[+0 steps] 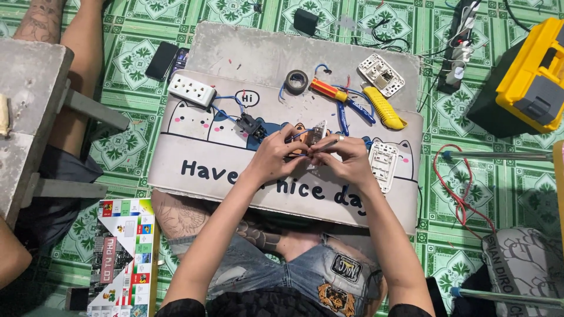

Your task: The person sits on the floor and wires an electrical switch by connecting blue and orange wires to the terminals. They use a screwdriver to tighten the connections and handle the switch and wires throughout the process.

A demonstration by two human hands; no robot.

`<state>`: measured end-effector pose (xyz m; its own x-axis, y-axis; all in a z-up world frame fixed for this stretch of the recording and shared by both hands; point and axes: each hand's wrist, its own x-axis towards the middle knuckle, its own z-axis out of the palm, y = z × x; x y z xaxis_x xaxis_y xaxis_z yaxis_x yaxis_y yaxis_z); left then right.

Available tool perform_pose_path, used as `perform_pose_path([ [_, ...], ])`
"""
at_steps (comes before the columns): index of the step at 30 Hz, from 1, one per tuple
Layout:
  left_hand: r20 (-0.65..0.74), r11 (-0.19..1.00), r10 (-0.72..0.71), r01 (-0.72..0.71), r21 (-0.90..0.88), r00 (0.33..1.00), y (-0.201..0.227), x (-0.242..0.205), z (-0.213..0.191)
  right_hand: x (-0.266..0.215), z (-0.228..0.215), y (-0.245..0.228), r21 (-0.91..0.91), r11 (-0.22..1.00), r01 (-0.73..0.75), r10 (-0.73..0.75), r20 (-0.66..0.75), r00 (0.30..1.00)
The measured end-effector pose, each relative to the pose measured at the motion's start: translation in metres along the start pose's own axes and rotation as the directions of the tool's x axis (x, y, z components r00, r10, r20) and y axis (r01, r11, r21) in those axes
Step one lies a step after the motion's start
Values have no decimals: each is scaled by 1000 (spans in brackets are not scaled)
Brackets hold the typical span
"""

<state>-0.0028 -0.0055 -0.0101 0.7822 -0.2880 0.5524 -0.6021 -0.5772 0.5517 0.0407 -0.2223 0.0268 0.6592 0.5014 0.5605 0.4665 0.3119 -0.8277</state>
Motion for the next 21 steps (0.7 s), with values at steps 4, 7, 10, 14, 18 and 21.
perform_pose_path([
  [4, -11, 1000, 4, -4, 3, 1000, 1, 1, 0, -2, 1, 4, -3, 1000, 17, -17, -50, 999],
  [7, -17, 1000, 6, -6, 4, 1000, 0, 1, 1, -1, 2, 3, -17, 1000, 25, -25, -30, 999],
  [10, -17, 1000, -6, 6, -2, 1000, 3, 1, -1, 0, 4, 1, 2, 1000, -5, 5, -33, 999],
  [14, -13, 1000, -4, 4, 6, 1000, 4, 2, -1, 0, 6, -2, 8, 999, -35, 35, -41, 999],
  [18, -5, 1000, -18, 18, -4, 1000, 3, 1, -1, 3, 7, -6, 33, 999, -35, 36, -35, 999],
  [21, 1, 1000, -18, 18, 4, 1000, 0, 0, 1, 2, 6, -6, 30, 999, -28, 29, -48, 998],
])
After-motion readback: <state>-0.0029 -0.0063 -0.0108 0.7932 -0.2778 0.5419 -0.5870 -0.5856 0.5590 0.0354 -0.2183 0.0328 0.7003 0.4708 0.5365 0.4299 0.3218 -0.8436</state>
